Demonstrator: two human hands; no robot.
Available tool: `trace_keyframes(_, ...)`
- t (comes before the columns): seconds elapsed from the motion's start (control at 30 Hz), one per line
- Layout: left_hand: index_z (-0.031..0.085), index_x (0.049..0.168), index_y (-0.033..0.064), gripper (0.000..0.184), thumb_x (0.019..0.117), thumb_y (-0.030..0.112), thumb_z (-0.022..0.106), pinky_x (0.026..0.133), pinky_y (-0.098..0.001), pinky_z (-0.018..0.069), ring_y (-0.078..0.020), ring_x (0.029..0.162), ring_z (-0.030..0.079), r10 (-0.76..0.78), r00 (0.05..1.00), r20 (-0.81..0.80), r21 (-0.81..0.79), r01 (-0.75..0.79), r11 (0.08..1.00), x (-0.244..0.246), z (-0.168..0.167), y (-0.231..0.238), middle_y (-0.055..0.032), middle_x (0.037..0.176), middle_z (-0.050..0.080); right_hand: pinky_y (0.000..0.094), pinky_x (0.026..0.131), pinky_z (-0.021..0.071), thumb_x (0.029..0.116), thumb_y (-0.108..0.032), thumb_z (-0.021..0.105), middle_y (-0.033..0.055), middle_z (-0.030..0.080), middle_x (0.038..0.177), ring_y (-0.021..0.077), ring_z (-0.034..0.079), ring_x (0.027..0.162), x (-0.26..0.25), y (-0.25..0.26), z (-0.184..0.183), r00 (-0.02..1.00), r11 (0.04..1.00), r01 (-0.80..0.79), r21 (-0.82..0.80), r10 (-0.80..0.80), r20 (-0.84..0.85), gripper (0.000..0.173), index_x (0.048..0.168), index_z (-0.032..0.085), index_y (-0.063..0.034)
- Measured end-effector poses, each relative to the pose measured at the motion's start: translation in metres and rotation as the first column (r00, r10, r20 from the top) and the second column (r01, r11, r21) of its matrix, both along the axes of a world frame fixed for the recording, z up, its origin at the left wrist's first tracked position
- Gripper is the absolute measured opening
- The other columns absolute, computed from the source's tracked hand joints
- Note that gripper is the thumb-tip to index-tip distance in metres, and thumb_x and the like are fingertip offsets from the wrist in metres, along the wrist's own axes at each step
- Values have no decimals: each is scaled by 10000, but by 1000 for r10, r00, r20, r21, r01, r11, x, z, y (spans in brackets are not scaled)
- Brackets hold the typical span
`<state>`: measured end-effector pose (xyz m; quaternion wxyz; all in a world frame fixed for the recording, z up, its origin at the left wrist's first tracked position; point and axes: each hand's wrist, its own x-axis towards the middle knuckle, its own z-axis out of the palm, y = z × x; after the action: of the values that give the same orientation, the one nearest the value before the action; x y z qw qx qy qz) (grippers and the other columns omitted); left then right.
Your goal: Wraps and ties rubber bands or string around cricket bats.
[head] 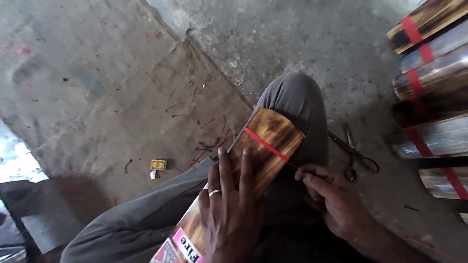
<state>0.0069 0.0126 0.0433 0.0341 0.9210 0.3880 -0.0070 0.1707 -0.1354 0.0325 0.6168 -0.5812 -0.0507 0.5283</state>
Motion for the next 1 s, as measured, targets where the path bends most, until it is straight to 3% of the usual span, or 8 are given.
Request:
trace_keyframes(0.17,312,1612,361,1085,657,542,795,743,-572,592,-285,1127,681,-40,999,25,-432,47,901,-12,42,22,-24,1612,414,172,466,374,1028,-205,576,-21,488,650,21,416,506,5,9,17,994,984,-107,146,106,18,180,1080,742,-159)
trace_keyframes(0.3,276,1614,369,1074,715,383,864,896,-440,606,-123,1083,681,-20,999,49,-860,53,507,-20,75,46,22,1401,608,128,519,413,1050,-217,574,-20,605,766,-24,470,566,6,22,37,985,933,-173,316,163,59,173,1082,729,-145)
trace_keyframes(0.43,386,1569,314,885,801,306,826,870,-362,612,-92,995,700,15,995,103,-959,95,267,-26,76,59,4,1185,704,146,513,404,1045,-217,583,-5,587,755,-6,460,565,2,30,40,985,922,-132,363,162,-53,177,1072,728,-119)
trace_keyframes(0.5,473,1523,333,745,849,348,791,871,-381,613,-90,1022,694,83,984,157,-907,111,406,-33,76,60,38,1212,698,161,500,417,1031,-207,578,8,567,725,19,467,548,3,36,36,988,956,-114,271,137,-65,178,1076,735,-135)
trace_keyframes(0.57,434,1551,345,682,926,418,697,1013,-470,546,-135,1281,584,38,970,240,-673,139,727,-35,81,53,53,1489,541,177,481,401,1047,-197,559,34,571,737,43,455,539,7,44,33,990,968,-113,223,130,-62,192,1105,723,-117)
trace_keyframes(0.63,453,1556,232,688,943,469,655,1010,-643,437,-361,1368,491,-61,973,222,-278,123,953,-26,76,29,-111,1563,460,182,467,379,1045,-193,552,29,532,719,54,431,527,7,50,32,990,982,-110,153,122,-65,198,1119,715,-110)
trace_keyframes(0.73,396,1590,223,962,818,758,605,1018,-693,335,-379,1454,394,-89,996,-22,88,91,992,-7,42,-11,-70,1650,355,193,462,371,1035,-216,561,18,479,686,65,414,517,5,52,28,991,989,-120,88,124,-46,207,1130,722,-130)
trace_keyframes(1.0,326,1621,236,788,936,516,600,1022,-478,431,-277,1449,401,-91,992,-87,209,108,972,-1,15,-10,-23,1668,312,182,446,353,1014,-215,600,-3,482,661,40,398,498,0,4,7,991,999,-39,23,42,-130,181,1098,749,-156)
